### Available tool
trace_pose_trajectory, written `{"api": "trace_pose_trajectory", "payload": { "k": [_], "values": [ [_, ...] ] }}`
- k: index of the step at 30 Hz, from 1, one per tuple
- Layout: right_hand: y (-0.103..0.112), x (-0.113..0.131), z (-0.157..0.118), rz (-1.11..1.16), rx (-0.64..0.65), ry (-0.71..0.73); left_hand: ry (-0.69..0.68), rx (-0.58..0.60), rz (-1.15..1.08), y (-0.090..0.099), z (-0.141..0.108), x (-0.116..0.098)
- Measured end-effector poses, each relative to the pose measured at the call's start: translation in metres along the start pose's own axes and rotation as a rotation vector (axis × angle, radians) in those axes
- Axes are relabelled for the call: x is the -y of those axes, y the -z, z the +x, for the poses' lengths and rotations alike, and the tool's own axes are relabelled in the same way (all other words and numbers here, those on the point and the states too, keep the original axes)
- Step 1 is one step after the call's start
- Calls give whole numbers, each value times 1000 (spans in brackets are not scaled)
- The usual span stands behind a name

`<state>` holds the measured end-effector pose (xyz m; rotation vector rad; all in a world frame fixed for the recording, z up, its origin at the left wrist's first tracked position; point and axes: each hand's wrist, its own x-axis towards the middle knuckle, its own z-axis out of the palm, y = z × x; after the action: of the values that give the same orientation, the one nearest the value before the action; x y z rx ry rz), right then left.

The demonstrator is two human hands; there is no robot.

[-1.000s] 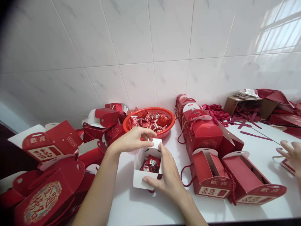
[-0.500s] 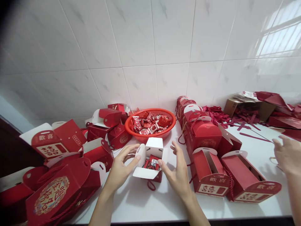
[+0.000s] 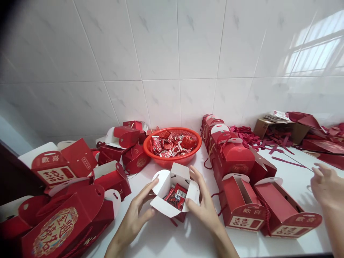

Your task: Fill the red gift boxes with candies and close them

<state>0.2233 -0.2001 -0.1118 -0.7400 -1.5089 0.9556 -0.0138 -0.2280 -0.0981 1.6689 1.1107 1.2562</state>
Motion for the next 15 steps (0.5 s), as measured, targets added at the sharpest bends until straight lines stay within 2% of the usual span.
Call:
{"api": "trace_pose_trajectory", "payload": {
  "k": [4, 11, 15],
  "values": [
    [-1, 3, -2, -47, 10, -13, 75, -125, 82, -12, 6, 6],
    [0, -1, -5, -137, 58, 60, 110, -184, -24, -27, 10, 13],
    [0, -4, -6, -191, 91, 96, 104, -180, -37, -33, 16, 10]
  ]
}}
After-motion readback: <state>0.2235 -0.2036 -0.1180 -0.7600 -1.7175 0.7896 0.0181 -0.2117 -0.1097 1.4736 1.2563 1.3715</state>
